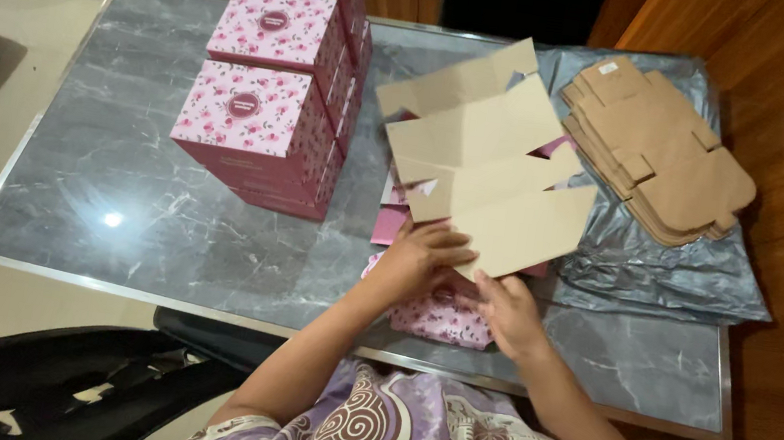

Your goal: The person assembles small pink floral-patterned boxes by folding flat cardboard pieces into shape and securing them with adhesive tape. They repeatedly fold the flaps, apply tape to the seams, and stack the finished boxes on a marble table.

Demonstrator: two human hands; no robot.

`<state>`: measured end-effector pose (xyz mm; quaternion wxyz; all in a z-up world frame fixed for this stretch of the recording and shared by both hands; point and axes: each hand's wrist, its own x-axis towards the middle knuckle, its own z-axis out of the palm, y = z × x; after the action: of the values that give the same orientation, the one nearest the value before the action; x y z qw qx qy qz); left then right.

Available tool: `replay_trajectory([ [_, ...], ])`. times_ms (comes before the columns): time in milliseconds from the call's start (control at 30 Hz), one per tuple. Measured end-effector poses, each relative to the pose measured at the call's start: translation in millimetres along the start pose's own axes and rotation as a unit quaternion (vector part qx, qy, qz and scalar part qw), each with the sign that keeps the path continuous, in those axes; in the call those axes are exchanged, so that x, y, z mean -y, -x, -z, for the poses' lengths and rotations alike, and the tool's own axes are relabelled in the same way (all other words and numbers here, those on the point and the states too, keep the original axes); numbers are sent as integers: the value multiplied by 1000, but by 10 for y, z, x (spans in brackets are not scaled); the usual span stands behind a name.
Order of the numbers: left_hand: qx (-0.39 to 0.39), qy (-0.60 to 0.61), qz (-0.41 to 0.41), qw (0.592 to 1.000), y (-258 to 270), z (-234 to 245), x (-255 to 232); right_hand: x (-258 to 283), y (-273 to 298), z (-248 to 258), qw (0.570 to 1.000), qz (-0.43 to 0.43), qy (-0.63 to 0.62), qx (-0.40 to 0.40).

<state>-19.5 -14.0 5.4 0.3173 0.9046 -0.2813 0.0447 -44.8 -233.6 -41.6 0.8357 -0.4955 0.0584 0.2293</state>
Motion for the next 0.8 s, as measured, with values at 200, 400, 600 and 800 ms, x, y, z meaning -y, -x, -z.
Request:
replay_trajectory([
  [200,-21,-99,-18,995,197,-71,543,345,268,224,849,36,520,-83],
  [400,52,-78,53,994,254,385,455,538,353,79,657,350,661,-89],
  [600,84,-89,58,991,205,596,54,528,199,-82,636,362,680,-42],
  [800,0,-75,9,997,246,304,53,571,126,-158,611,381,694,-21],
])
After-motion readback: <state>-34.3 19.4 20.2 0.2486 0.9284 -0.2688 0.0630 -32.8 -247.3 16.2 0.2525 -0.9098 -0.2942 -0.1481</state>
